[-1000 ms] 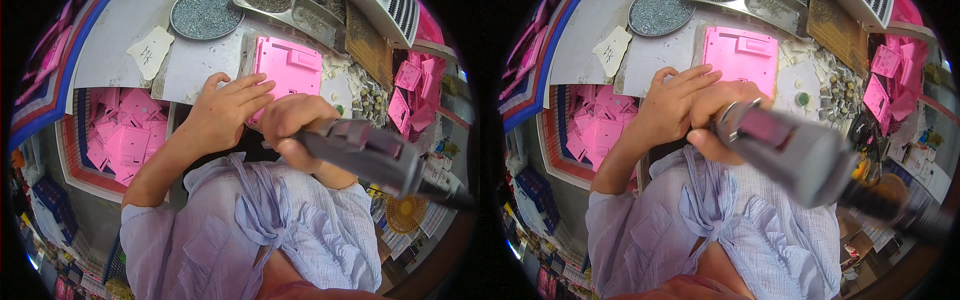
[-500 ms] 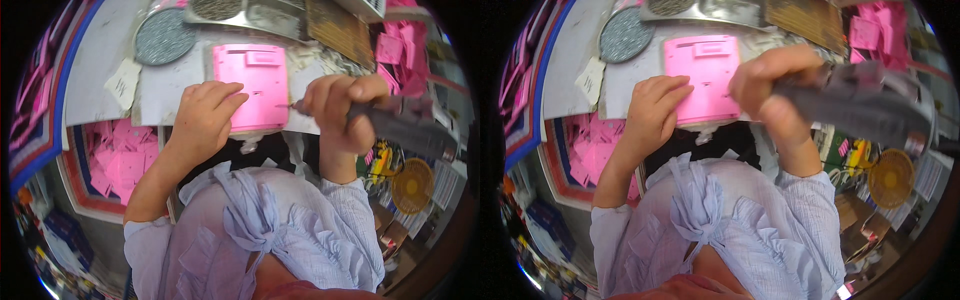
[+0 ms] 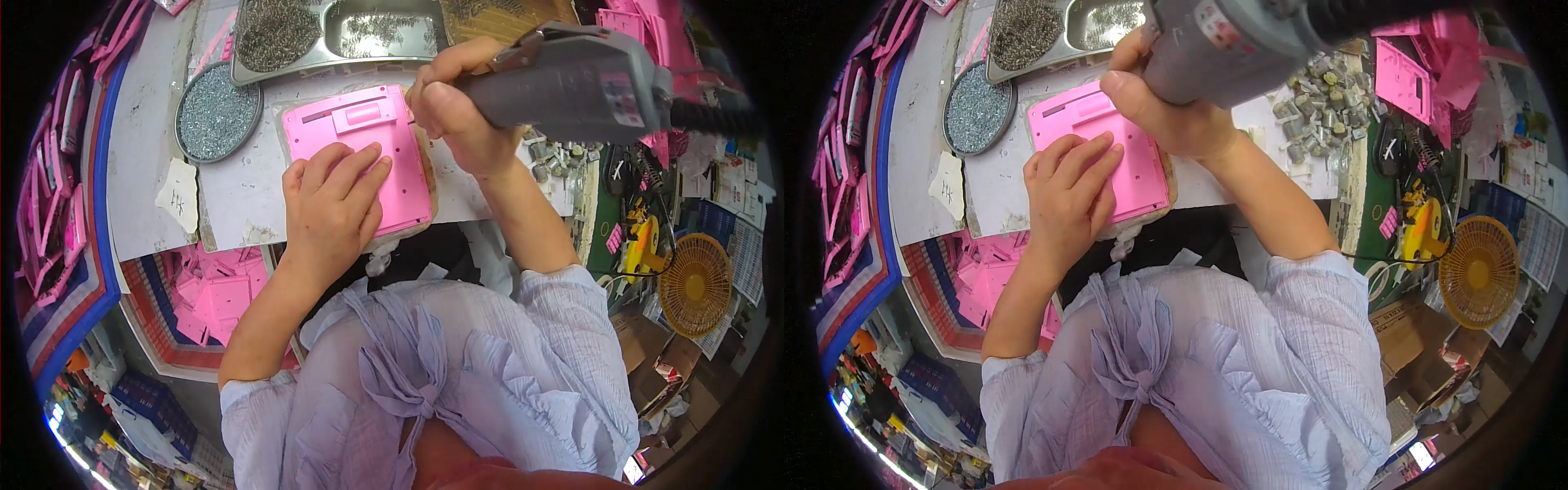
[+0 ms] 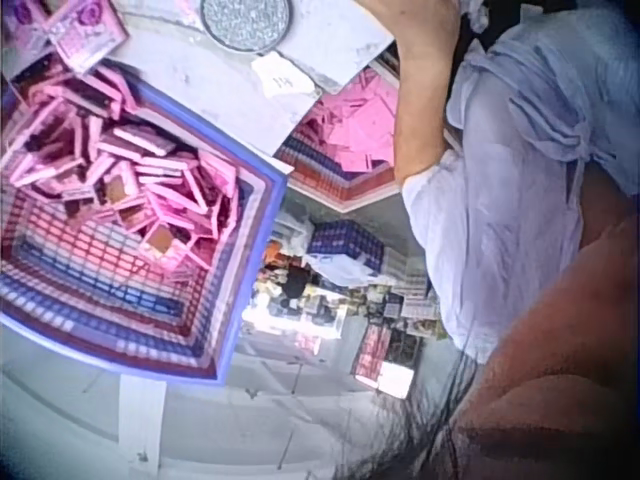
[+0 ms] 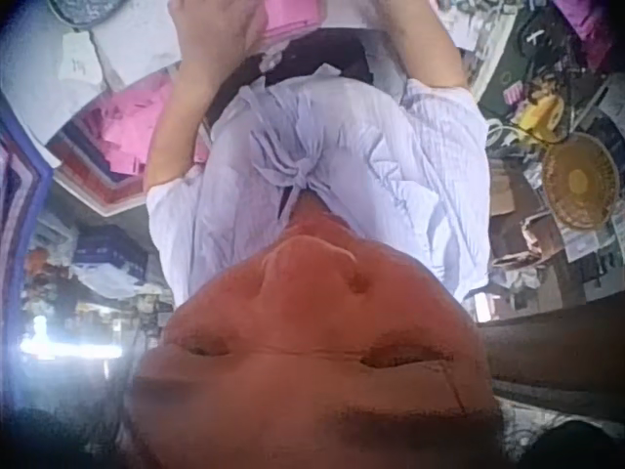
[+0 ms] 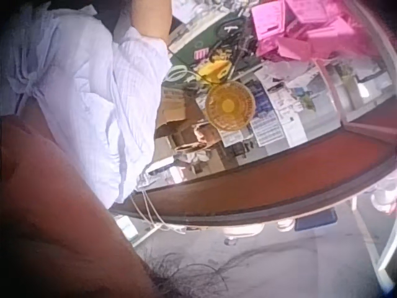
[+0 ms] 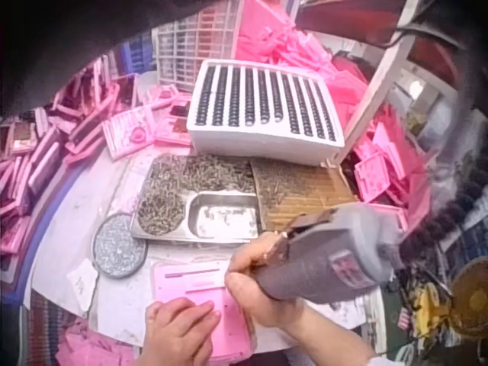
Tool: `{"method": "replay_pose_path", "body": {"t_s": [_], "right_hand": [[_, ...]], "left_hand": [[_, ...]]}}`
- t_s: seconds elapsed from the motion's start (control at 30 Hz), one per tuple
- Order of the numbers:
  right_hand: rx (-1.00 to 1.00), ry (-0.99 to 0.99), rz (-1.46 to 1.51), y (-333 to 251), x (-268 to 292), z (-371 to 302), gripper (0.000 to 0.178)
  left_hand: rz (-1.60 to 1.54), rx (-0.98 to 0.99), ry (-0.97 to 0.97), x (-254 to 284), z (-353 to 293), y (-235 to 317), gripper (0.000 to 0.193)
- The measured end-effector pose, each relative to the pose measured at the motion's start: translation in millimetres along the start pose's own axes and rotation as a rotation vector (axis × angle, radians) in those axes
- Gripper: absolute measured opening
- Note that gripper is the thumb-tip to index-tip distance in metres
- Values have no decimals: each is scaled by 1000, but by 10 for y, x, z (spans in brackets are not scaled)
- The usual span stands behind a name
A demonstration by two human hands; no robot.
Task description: Assembling and soldering electronic components inside a pink toy casing.
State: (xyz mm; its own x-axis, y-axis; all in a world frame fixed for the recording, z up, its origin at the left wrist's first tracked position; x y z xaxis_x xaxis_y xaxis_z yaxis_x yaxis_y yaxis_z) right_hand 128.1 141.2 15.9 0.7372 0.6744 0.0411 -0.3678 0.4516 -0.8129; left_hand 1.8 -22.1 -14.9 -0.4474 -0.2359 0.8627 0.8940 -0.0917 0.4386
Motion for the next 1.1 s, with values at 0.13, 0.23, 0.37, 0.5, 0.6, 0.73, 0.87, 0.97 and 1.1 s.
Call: {"method": "replay_pose_path", "body": {"t_s": [0.13, 0.23, 0.37, 0.5, 0.6, 0.73, 0.87, 0.97, 1.1], "right_hand": [[-73, -22, 106, -139, 26, -107, 17], [-82, -46, 108, -393, -15, -408, 21], [-185, -31, 55, -410, 19, -499, 24], [-103, 57, 189, -603, 14, -295, 25], [19, 54, 266, -831, 10, -24, 28], [62, -157, 387, -963, 369, 129, 32], [-22, -103, 480, -773, 323, 68, 32], [-87, -29, 511, -546, 108, 137, 32], [-84, 35, 448, -452, 1, 264, 35]], "left_hand": [[18, 14, 9, 3, -38, 6, 45], [14, 20, 27, -19, -8, -4, 44], [-171, 2, -25, -38, 79, -109, 43], [-60, 84, 180, 109, 370, -382, 35], [315, -78, 168, 207, 454, -464, 38], [-201, 149, 570, 791, -474, -748, 34], [-152, 1185, 947, 345, -3275, -1756, 26], [-945, 1659, 1358, -259, -4697, -1999, 33], [-866, 1783, 1521, -243, -4527, -2309, 42]]}}
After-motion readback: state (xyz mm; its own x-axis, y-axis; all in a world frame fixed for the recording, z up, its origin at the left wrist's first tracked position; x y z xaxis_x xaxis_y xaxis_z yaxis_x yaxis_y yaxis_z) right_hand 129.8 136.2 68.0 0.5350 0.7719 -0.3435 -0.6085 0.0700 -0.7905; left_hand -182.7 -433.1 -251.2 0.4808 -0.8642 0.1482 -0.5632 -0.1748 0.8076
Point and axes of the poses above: each hand's wrist, its own z-axis towards the middle knuckle, its own x-axis out of the back of the hand, y = z × x, the point moved 3 cm from there along z, towards the middle knuckle, and after that the axes turned 5 degrees about x, right-handed, at the moved point
